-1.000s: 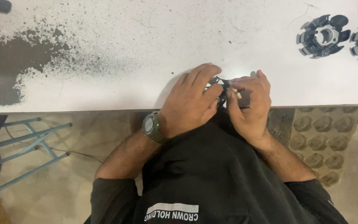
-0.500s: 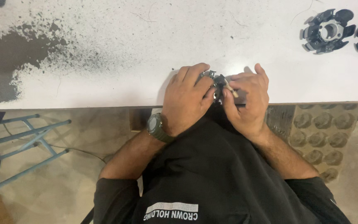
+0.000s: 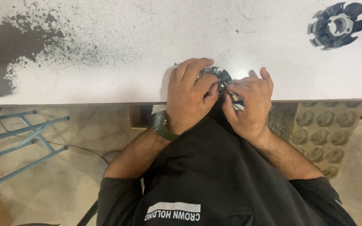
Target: The person sits at a white worktable assembling small black plastic components. They fit parts together by hand, use a small flat tool to press or trim pieces, and place finished assemblies into molded trays on the table.
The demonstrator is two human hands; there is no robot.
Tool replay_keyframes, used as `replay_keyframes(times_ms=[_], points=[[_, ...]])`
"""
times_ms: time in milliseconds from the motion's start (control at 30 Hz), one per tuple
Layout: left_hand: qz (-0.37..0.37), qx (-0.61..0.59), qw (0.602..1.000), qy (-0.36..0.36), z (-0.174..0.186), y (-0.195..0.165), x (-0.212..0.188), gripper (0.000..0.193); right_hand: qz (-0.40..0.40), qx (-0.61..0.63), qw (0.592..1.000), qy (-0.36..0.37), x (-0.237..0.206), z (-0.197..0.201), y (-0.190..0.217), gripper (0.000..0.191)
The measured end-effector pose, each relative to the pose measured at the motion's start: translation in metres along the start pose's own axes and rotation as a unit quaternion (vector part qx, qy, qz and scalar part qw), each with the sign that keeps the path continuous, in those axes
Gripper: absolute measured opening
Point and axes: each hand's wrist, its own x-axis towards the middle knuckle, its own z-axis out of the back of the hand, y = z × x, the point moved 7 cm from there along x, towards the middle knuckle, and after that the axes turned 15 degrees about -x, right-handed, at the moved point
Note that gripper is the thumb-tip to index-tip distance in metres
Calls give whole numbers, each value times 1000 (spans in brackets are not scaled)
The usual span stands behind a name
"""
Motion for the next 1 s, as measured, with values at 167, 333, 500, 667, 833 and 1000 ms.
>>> replay_keyframes(times_ms=[167,333,500,667,833,1000], points=[[-14,18,1000,18,-1,-3,5,16,-6,6,1000,10,4,0,1,35],[-4,-19,999,42,-4,-2,7,16,-27,44,998,35,8,2,-4,30],[28,-37,999,27,-10,6,7,16,-33,42,998,25,11,1,-5,28],[31,-29,999,8,-15,11,6,15,-44,47,998,27,6,-1,-9,28],[21,-33,999,-5,-15,11,6,16,-41,88,995,0,1,0,-11,28],[14,-31,999,-12,-14,12,4,15,-15,35,999,9,2,-2,-6,30]])
